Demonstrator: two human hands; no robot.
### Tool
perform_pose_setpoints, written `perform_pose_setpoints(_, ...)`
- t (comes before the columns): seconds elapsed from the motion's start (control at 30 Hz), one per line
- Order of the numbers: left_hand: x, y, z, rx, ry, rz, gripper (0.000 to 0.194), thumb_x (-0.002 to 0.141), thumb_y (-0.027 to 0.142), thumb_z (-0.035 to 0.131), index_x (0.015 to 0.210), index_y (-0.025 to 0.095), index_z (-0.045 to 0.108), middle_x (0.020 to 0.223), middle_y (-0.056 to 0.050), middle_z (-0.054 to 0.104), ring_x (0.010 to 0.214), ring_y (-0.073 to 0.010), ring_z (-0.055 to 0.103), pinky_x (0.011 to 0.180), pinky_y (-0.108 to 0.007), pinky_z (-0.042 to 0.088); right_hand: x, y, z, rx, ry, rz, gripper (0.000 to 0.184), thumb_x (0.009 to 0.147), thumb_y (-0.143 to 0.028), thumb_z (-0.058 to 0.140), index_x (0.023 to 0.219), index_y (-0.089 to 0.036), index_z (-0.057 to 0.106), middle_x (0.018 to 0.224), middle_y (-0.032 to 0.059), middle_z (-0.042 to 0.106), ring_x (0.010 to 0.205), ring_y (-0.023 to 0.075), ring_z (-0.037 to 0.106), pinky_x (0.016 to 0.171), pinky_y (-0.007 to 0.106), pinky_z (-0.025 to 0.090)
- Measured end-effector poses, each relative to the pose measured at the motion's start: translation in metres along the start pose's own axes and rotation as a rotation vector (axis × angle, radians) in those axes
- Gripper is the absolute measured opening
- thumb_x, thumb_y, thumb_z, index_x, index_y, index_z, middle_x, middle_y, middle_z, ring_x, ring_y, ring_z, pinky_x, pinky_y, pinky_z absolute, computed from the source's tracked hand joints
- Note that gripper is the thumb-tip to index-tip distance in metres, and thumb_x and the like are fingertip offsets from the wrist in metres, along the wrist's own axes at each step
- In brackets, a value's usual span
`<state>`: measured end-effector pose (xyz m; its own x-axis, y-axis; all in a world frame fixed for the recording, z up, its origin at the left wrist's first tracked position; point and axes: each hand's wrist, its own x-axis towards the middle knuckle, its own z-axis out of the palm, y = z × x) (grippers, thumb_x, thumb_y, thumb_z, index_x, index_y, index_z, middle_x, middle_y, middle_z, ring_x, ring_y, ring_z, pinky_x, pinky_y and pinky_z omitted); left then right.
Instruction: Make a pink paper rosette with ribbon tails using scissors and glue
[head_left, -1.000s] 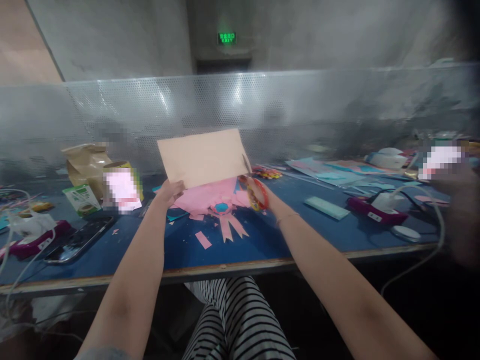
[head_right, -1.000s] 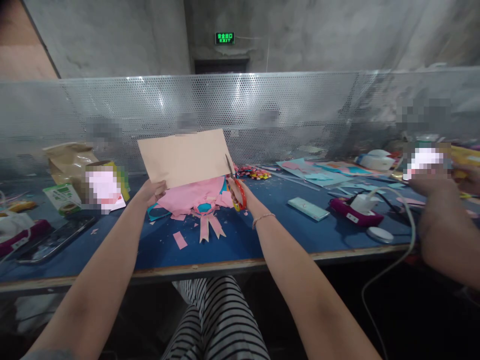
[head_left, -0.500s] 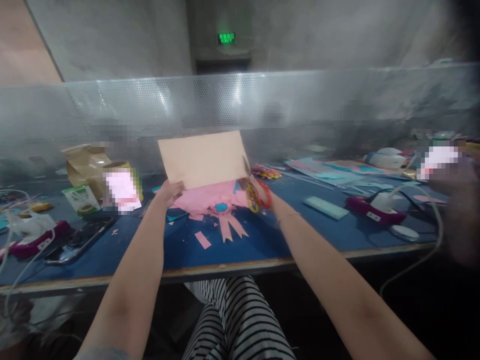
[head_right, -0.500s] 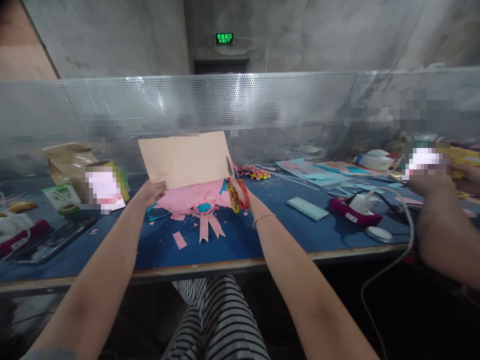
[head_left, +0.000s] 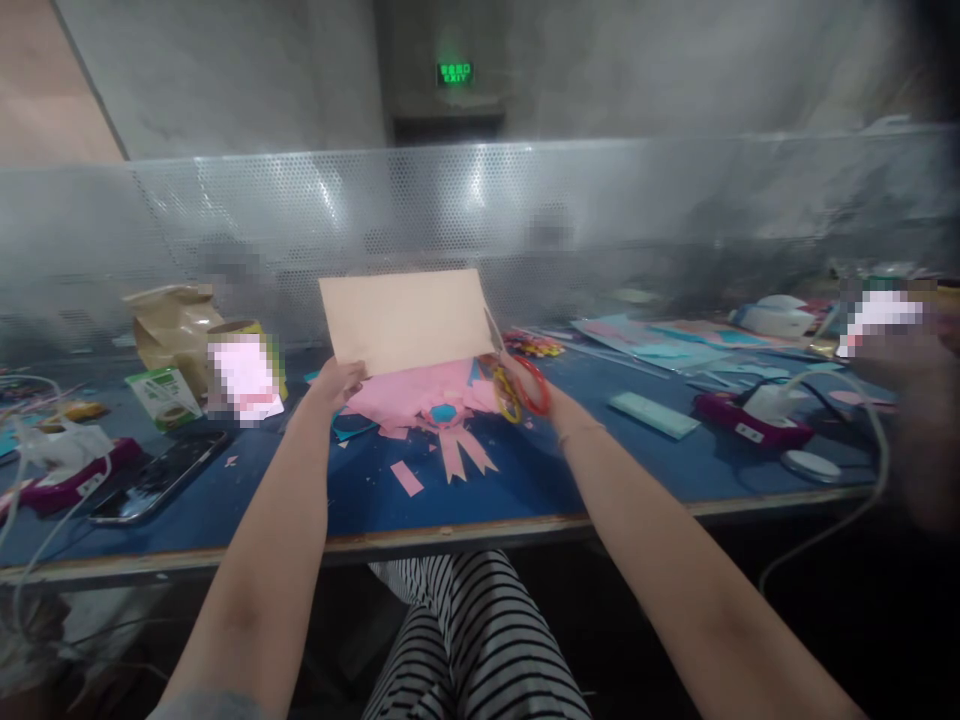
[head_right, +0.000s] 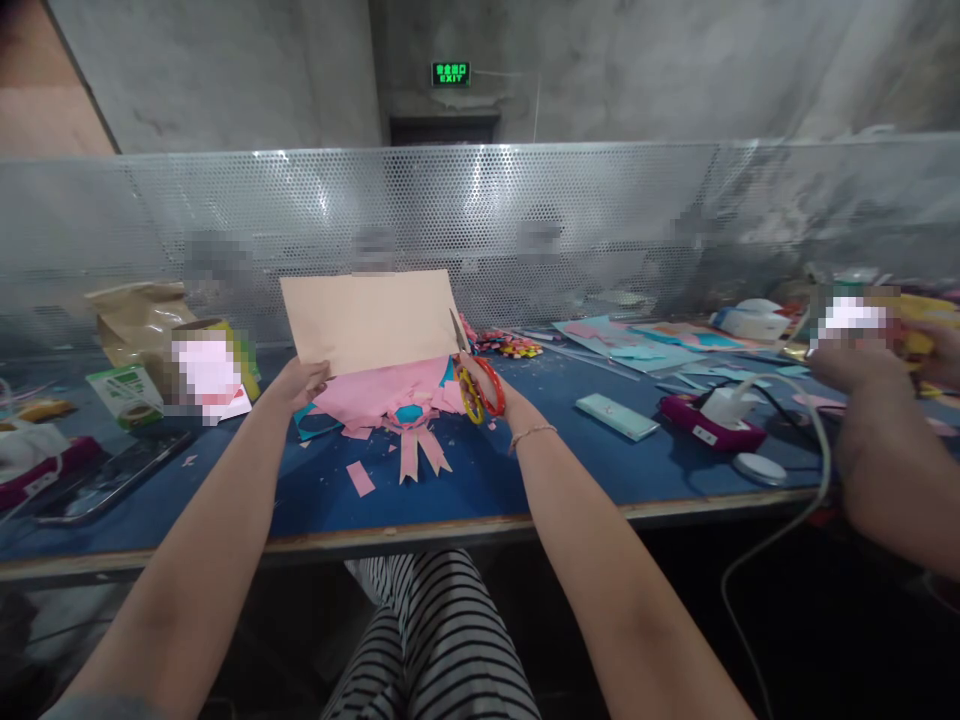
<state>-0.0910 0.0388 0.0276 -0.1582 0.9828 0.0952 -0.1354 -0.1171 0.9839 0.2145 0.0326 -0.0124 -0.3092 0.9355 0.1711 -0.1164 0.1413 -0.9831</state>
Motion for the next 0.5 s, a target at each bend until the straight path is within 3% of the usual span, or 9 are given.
perform_pose_setpoints(0.23, -0.0016, 0.0025, -0.0004, -0.025, -0.081, -0.075, 0.016, 0.057, 0.003, 0.06, 0.068, 0.013, 0.055, 0.051, 0.0, 0.049, 0.046, -0.0074, 0.05, 0.035, -0.014, 0.029, 0.0012, 0.0036, -0.0015, 0.037, 0.016, 0.022, 0.044, 0.071, -0.062, 0.043, 0.073, -0.018, 0.043, 0.052, -0.005, 0.042, 0.039, 0.0055, 0.038, 0.037, 0.019, 0.03)
perform_pose_setpoints(0.5, -0.006, 0.0023, 0.0011, 0.022, -0.102, -0.058, 0.019, 0.058, 0.006, 0.062, 0.074, 0.014, 0.058, 0.058, -0.001, 0.055, 0.047, -0.0079, 0.051, 0.038, -0.016, 0.036, 0.0035, 0.0049, 0.0, 0.073, 0.089, 0.026, 0.046, 0.068, -0.064, 0.044, 0.074, -0.019, 0.044, 0.051, -0.0044, 0.042, 0.038, 0.0062, 0.038, 0.036, 0.02, 0.029)
